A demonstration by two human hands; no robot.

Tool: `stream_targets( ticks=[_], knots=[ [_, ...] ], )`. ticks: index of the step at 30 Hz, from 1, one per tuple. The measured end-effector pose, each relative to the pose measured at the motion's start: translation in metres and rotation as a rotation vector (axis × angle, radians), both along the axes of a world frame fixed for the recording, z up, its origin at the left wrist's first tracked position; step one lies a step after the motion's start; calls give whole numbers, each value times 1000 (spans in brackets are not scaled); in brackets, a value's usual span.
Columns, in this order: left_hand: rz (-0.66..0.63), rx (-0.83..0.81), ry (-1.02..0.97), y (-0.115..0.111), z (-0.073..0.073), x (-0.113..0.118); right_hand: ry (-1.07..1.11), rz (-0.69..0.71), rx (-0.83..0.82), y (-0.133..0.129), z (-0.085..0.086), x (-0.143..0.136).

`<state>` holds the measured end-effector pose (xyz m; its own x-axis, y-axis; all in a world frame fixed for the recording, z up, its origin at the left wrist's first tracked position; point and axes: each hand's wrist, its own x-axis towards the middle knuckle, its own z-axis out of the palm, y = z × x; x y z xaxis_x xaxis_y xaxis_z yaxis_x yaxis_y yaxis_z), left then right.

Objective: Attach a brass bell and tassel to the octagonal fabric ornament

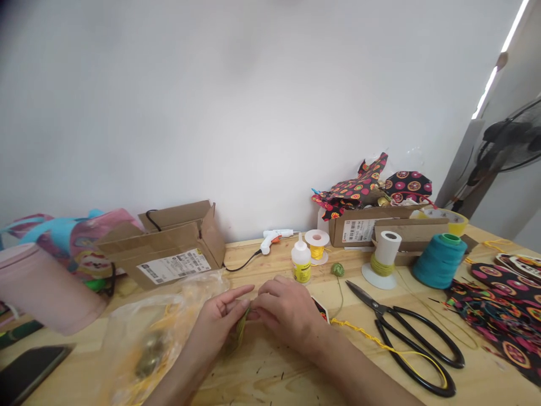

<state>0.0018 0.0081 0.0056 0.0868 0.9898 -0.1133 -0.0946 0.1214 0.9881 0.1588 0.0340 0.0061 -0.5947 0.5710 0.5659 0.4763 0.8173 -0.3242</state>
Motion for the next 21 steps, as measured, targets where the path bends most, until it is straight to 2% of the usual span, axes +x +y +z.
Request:
stream_targets(
  ticks=[3,6,9,11,13,16,21],
  knots=[
    [-12,26,26,1,-3,-1,161,10,-164,-2,-1,-2],
    [-24,54,89,1,-4,-2,329,9,-419,-5,-1,-5],
    [-3,154,290,-3,2,-4,456,41,-654,-6,0,-8],
    [15,261,477,-7,8,-4,534,84,-753,-5,1,-11],
    [18,353,619,-10,14,-3,597,106,-813,-5,1,-12],
    [13,414,699,-11,17,-2,631,62,-831,-6,1,-12],
    [12,402,688,-9,12,-2,572,-24,-706,-7,3,-11]
  ],
)
